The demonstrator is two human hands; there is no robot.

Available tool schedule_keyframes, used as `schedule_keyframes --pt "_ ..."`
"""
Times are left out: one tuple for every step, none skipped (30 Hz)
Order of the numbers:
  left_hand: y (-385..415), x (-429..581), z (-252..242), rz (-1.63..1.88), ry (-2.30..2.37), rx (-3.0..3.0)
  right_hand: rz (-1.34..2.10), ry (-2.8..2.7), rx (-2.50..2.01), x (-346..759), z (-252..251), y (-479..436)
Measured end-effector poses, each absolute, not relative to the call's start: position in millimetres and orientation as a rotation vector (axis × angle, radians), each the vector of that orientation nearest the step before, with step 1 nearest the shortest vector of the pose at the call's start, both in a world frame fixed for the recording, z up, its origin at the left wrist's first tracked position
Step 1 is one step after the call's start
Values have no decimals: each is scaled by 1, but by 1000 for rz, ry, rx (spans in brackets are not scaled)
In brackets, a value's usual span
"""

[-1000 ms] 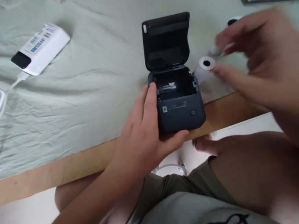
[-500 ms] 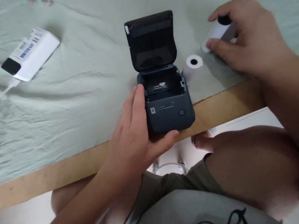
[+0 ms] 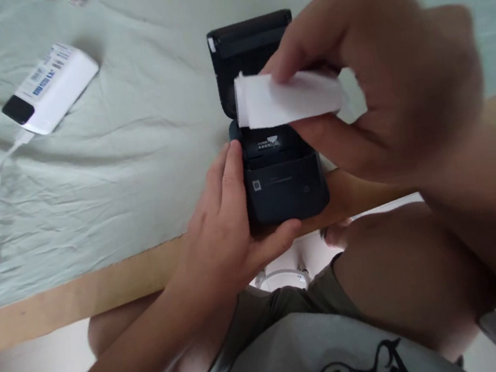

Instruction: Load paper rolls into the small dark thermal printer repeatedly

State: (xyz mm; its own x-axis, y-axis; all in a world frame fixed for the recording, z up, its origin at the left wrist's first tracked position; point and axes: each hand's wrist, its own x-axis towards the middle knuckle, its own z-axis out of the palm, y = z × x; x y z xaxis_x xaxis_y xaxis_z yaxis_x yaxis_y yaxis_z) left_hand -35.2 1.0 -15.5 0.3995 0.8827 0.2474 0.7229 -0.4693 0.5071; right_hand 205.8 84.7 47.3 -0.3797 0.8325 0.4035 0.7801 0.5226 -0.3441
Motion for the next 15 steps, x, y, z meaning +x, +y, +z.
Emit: schedule_keyframes --pt "0 -34 -16 718 1397 2335 70 -2286 -1283 202 49 84" --pt "-1 -34 -18 735 1402 2331 15 -2333 -1275 200 50 84" --pt "-2 -34 -19 755 1408 2334 -13 -2376 -1286 198 51 84" --pt "-3 -34 -21 773 1411 2342 -6 -2405 -1313 196 51 85" --pt "-4 -34 -23 789 1407 2355 29 -2409 -1349 195 51 86" --pt "-5 -34 -24 801 1400 2367 80 -2414 -1370 195 50 87" --pt "-5 -35 -25 811 1388 2376 128 -2413 -1364 195 49 89" --pt "-5 -36 -25 822 1372 2383 171 -2408 -1350 195 48 89" --pt "-6 -36 -26 831 1356 2390 200 -2400 -1328 196 47 90" --pt "-6 -36 -25 833 1348 2394 217 -2391 -1304 197 47 90" --pt "-5 -36 -25 831 1344 2401 229 -2383 -1289 198 47 90" --pt "-5 -36 -25 829 1345 2408 229 -2376 -1274 199 47 89" --pt "-5 -36 -24 827 1350 2414 222 -2372 -1259 200 47 88" --pt "-6 -35 -23 829 1358 2416 212 -2380 -1239 201 48 87" --pt "-6 -35 -23 829 1363 2412 192 -2395 -1218 202 48 87"
